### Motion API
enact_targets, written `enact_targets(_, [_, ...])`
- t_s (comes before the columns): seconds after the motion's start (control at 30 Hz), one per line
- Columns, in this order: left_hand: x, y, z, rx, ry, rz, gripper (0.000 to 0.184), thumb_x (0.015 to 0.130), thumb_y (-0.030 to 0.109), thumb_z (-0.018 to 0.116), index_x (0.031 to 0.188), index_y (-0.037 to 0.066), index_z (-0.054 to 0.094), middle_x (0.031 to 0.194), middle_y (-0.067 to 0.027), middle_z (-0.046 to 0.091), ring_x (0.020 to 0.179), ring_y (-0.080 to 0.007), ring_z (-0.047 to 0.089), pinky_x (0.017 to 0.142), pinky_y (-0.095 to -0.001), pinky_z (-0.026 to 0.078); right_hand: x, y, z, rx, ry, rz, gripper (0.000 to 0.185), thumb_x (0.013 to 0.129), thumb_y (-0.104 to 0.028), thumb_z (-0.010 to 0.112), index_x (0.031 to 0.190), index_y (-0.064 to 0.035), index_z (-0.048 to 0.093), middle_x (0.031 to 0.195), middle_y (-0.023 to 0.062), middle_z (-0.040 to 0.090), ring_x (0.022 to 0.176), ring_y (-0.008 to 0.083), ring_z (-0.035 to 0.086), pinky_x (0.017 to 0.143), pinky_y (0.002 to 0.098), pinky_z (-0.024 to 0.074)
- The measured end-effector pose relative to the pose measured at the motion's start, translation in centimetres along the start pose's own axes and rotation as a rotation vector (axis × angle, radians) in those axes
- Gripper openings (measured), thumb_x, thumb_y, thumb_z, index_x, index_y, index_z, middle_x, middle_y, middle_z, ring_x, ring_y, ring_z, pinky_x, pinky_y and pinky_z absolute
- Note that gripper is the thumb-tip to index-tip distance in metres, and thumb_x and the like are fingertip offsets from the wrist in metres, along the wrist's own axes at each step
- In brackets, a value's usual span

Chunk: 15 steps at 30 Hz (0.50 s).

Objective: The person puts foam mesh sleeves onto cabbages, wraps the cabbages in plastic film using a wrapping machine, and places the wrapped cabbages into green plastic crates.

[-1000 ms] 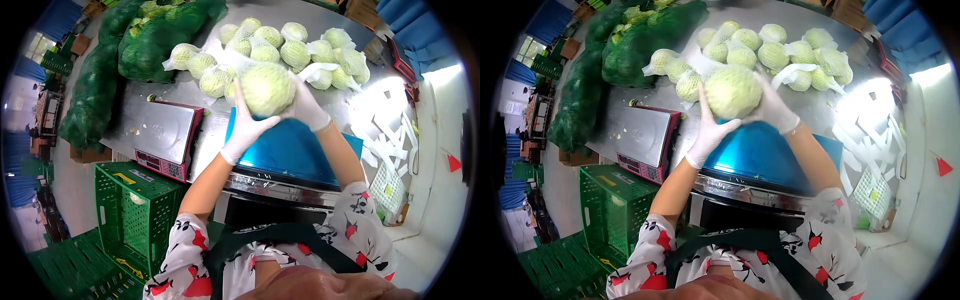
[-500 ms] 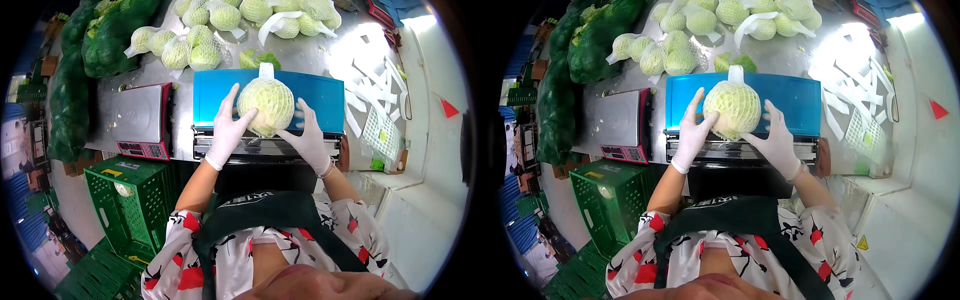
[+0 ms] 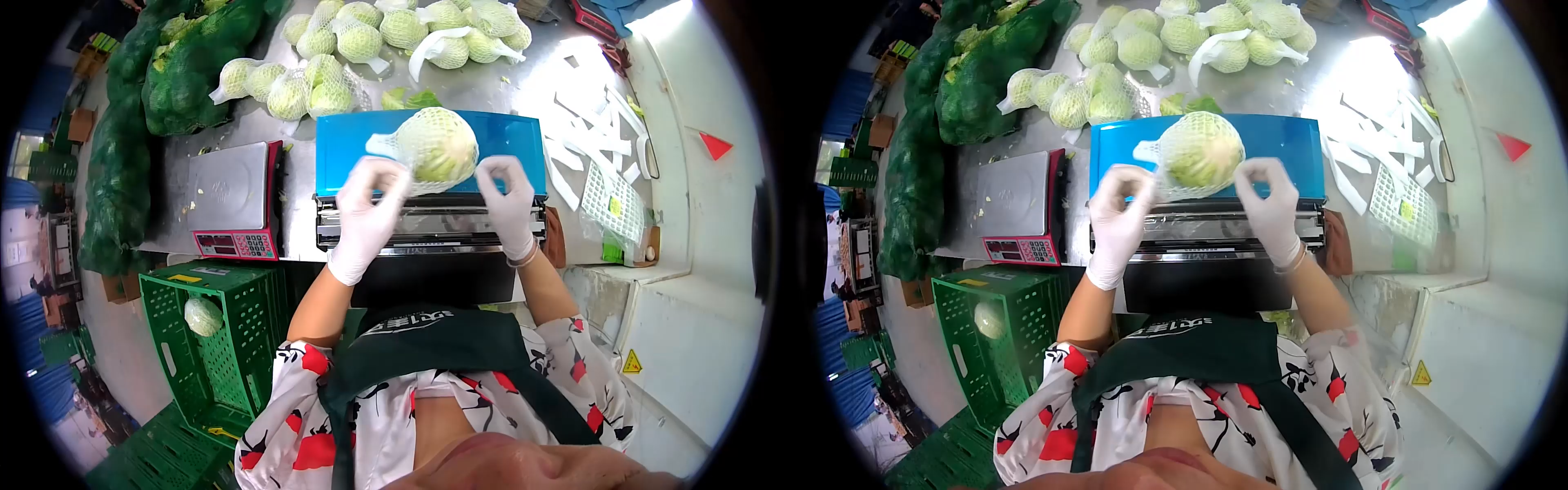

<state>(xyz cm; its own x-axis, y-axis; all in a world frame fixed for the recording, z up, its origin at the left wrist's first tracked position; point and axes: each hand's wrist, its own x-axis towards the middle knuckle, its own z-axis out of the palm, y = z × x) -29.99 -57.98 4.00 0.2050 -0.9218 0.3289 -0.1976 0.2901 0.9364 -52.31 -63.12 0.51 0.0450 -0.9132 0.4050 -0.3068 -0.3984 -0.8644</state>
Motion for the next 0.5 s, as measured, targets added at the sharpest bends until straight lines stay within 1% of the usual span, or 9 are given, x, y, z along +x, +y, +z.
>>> enact_targets(0.03, [0.2,1.6,-0.1,0.099,-0.177,0.046,0.023,0.085,0.004,0.076,0.105,0.004,0.066,0.093,-0.0048,0.066,0.079,-0.0103,0.064,0.073,-0.0247,0.052,0.5,0.2,-0.4,-0.017,0.004,0.005,0.024,0.086,-0.001,0.073,0.108,-0.0006,0.064,0.109,0.0117,0.067,0.096,0.0188,0.067,0.089,0.0296,0.0514])
enact_targets(0.1, [0.3,2.1,1.0,0.061,-0.271,0.08,0.037,0.08,0.008,0.08,0.114,0.006,0.067,0.096,-0.0052,0.066,0.087,-0.0143,0.065,0.077,-0.028,0.053,2.2,-0.2,-0.1,-0.148,0.01,-0.031,0.047,0.091,-0.014,0.071,0.133,-0.0006,0.055,0.127,0.0169,0.061,0.115,0.0215,0.06,0.101,0.0321,0.0448])
enact_targets(0.13, [0.4,1.4,1.1,0.168,-0.192,0.084,0.048,0.077,0.013,0.083,0.121,0.007,0.066,0.1,-0.0053,0.066,0.092,-0.017,0.065,0.079,-0.0294,0.053,2.9,2.2,0.3,0.078,-0.058,0.197,0.055,0.093,-0.02,0.07,0.141,-0.0015,0.048,0.131,0.0173,0.059,0.12,0.0213,0.057,0.104,0.0321,0.042])
enact_targets(0.17, [0.4,-0.9,1.1,0.293,-0.075,0.101,0.064,0.078,0.015,0.082,0.136,0.006,0.056,0.118,-0.0118,0.062,0.103,-0.022,0.063,0.084,-0.0323,0.052,3.4,4.6,0.6,0.306,-0.122,0.422,0.064,0.095,-0.027,0.068,0.148,-0.0023,0.041,0.136,0.0177,0.057,0.125,0.0212,0.053,0.107,0.0321,0.0392])
enact_targets(0.23, [-0.1,-2.9,1.2,0.275,0.068,-0.087,0.081,0.081,0.02,0.08,0.148,0.002,0.04,0.137,-0.0211,0.049,0.121,-0.0311,0.054,0.098,-0.0388,0.048,3.9,4.2,0.9,0.321,-0.203,0.42,0.056,0.097,-0.03,0.066,0.142,-0.0018,0.05,0.133,0.0126,0.06,0.117,0.0175,0.058,0.102,0.0304,0.0438])
enact_targets(0.3, [-0.9,-4.1,1.9,0.41,-0.141,-0.137,0.11,0.076,0.036,0.084,0.154,-0.005,0.019,0.151,-0.0309,0.031,0.143,-0.042,0.029,0.119,-0.0473,0.027,3.3,4.2,0.9,0.218,-0.308,0.431,0.048,0.097,-0.028,0.066,0.136,-0.0019,0.057,0.127,0.0103,0.064,0.113,0.016,0.06,0.1,0.0296,0.0459])
enact_targets(0.33, [-1.5,-4.5,2.8,0.436,-0.127,-0.139,0.115,0.074,0.037,0.085,0.155,-0.005,0.015,0.152,-0.0317,0.027,0.145,-0.0432,0.026,0.12,-0.0475,0.026,2.7,3.7,1.2,0.334,-0.233,0.444,0.034,0.096,-0.021,0.068,0.123,-0.001,0.065,0.113,0.0072,0.07,0.102,0.0135,0.063,0.093,0.028,0.0496])
enact_targets(0.4, [-1.2,-5.2,3.5,0.408,-0.069,-0.175,0.125,0.07,0.04,0.087,0.156,-0.003,0.007,0.155,-0.0331,0.02,0.146,-0.0465,0.022,0.12,-0.0487,0.025,0.8,3.3,2.2,0.35,-0.231,0.422,0.028,0.095,-0.017,0.07,0.118,-0.0011,0.066,0.106,0.0056,0.071,0.096,0.0121,0.064,0.089,0.0266,0.0505])
enact_targets(0.5, [-0.2,-5.5,2.9,0.463,-0.113,-0.148,0.123,0.07,0.037,0.087,0.158,0.003,0.008,0.157,-0.0281,0.023,0.144,-0.0456,0.029,0.12,-0.0469,0.027,-0.3,2.2,3.0,0.234,-0.153,0.313,0.017,0.094,-0.01,0.069,0.109,-0.0011,0.066,0.095,0.0027,0.07,0.086,0.0089,0.063,0.081,0.0249,0.0514])
